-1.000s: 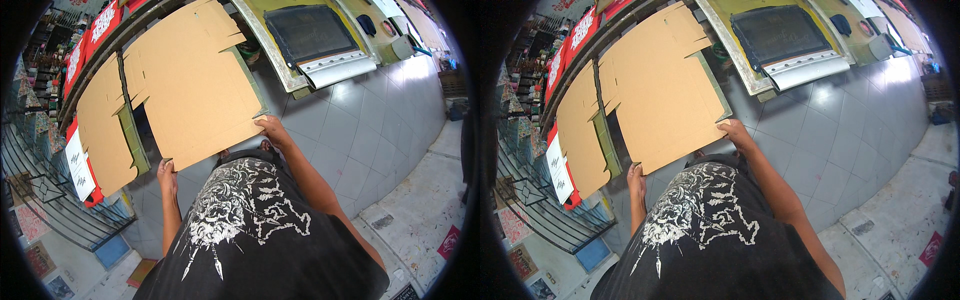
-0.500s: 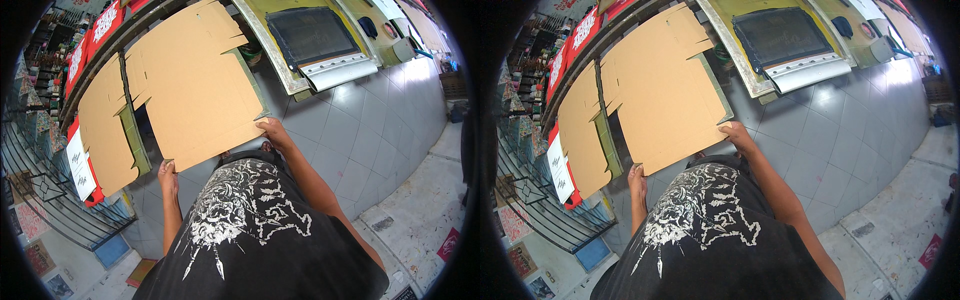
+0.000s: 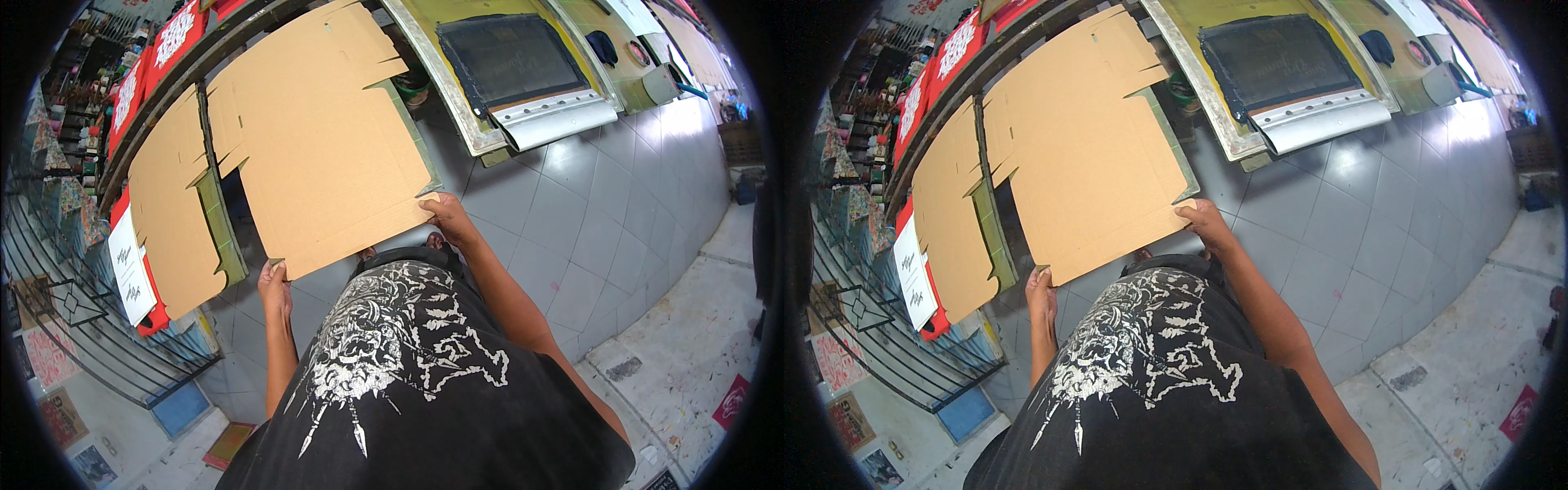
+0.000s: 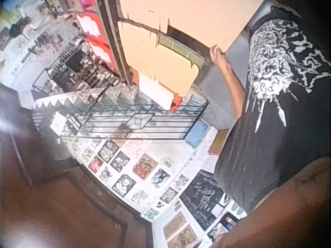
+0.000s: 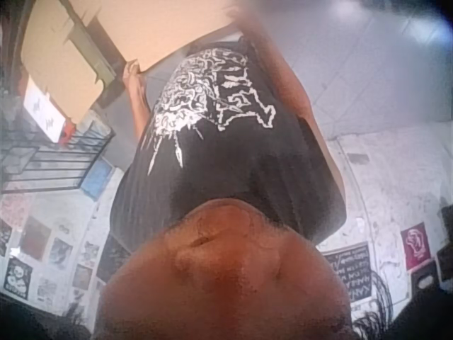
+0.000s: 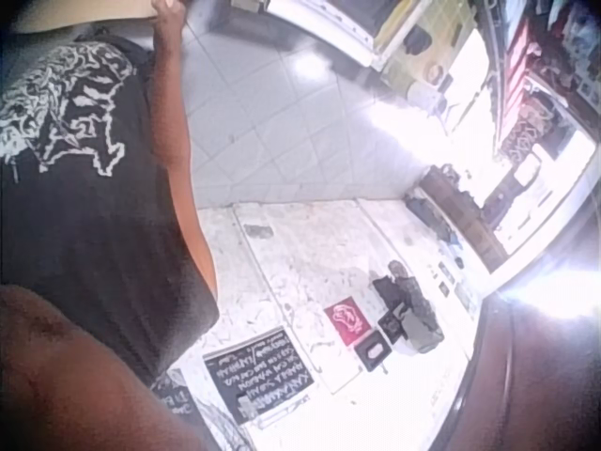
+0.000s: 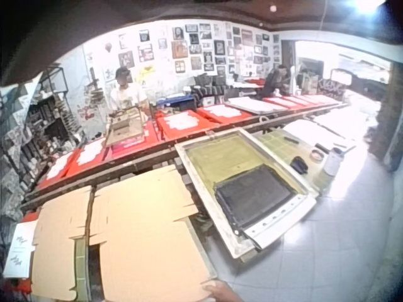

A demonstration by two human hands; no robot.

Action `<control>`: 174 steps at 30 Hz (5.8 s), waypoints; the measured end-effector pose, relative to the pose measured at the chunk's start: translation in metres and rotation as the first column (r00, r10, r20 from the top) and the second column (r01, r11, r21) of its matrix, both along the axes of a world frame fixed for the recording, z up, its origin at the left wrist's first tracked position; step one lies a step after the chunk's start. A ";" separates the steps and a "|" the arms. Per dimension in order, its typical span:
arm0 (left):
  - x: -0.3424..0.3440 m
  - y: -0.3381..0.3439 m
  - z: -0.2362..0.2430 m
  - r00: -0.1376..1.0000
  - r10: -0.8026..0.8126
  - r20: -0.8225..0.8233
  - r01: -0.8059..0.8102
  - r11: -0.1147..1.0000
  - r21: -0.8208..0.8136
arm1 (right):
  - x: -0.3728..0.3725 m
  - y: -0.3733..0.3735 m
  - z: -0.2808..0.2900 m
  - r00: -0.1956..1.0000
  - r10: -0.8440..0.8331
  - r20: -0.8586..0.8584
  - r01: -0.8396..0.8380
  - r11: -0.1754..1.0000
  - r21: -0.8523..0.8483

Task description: The person picks up a cardboard sheet, aligns it, and then uses a squeegee to apply ink through a screen onto the cardboard before lifting the printed cardboard to show the design.

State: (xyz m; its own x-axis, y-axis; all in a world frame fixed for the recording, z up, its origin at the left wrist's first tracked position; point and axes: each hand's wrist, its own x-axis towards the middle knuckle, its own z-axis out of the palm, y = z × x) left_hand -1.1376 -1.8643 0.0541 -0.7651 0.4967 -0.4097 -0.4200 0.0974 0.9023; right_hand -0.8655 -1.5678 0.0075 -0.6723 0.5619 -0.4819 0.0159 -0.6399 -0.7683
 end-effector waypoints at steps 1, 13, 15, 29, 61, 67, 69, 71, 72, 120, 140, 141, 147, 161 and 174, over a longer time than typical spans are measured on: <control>0.000 0.001 0.000 1.000 0.000 0.002 0.000 1.000 0.006 | 0.000 0.000 -0.001 1.000 -0.004 0.006 0.004 1.000 -0.001; 0.001 0.000 -0.001 1.000 0.006 -0.005 -0.006 1.000 -0.001 | 0.002 0.001 0.009 0.999 0.033 0.026 -0.033 0.999 0.005; 0.001 0.000 0.000 1.000 -0.003 0.003 0.003 1.000 0.007 | 0.002 0.000 0.009 1.000 0.019 0.017 -0.019 1.000 -0.009; 0.002 -0.002 -0.001 0.999 0.041 0.019 -0.041 0.999 -0.021 | 0.001 0.002 0.009 0.999 -0.005 -0.044 0.001 0.996 -0.090; 0.098 -0.147 -0.187 0.928 -0.344 0.144 0.365 0.760 -0.538 | 0.196 -0.082 -0.099 0.580 0.153 0.800 -0.577 0.770 0.272; 0.072 -0.112 -0.077 0.396 -0.918 0.028 0.675 0.271 -0.686 | 0.187 -0.061 -0.028 0.688 0.083 0.721 -0.553 0.704 0.446; 0.072 -0.075 -0.005 0.377 -0.926 0.026 0.685 0.260 -0.680 | 0.217 -0.031 -0.023 0.735 -0.011 0.678 -0.479 0.699 0.531; 0.082 -0.031 0.062 0.470 -0.881 -0.045 0.712 0.409 -0.571 | 0.251 0.016 0.000 0.702 -0.329 0.632 -0.248 0.719 0.649; 0.088 -0.003 0.083 0.524 -0.849 -0.064 0.728 0.486 -0.484 | 0.269 0.049 0.021 0.665 -0.450 0.596 -0.169 0.688 0.706; 0.022 0.031 0.071 0.954 0.054 -0.294 -0.089 0.990 -0.109 | 0.074 0.095 0.108 0.904 -0.340 0.259 -0.043 0.530 0.847; -0.076 -0.004 0.030 0.935 -0.060 -0.351 -0.038 0.963 -0.266 | -0.013 0.052 0.088 0.878 -0.347 0.330 -0.063 0.599 0.798; -0.077 -0.004 0.029 0.937 -0.064 -0.342 -0.030 0.965 -0.261 | -0.013 0.052 0.089 0.878 -0.347 0.329 -0.058 0.606 0.794; -0.070 0.006 0.038 0.957 -0.038 -0.286 -0.036 0.968 -0.248 | -0.013 0.052 0.089 0.876 -0.358 0.324 -0.051 0.599 0.799; -0.074 0.008 0.006 0.951 -0.040 -0.307 -0.046 0.962 -0.268 | -0.018 0.052 0.075 0.854 -0.391 0.343 0.005 0.666 0.746; -0.080 0.005 -0.016 0.980 0.000 -0.199 -0.031 0.987 -0.157 | -0.024 0.052 0.074 0.757 -0.403 0.514 -0.161 0.647 0.745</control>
State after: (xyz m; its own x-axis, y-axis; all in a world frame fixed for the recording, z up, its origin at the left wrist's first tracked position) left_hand -1.2181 -1.8597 0.0377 -0.8459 0.4251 -0.3221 -0.2375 0.2405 0.9411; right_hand -0.8892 -1.5161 0.0810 -0.2946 0.9465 -0.1316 0.6013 0.0766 -0.7954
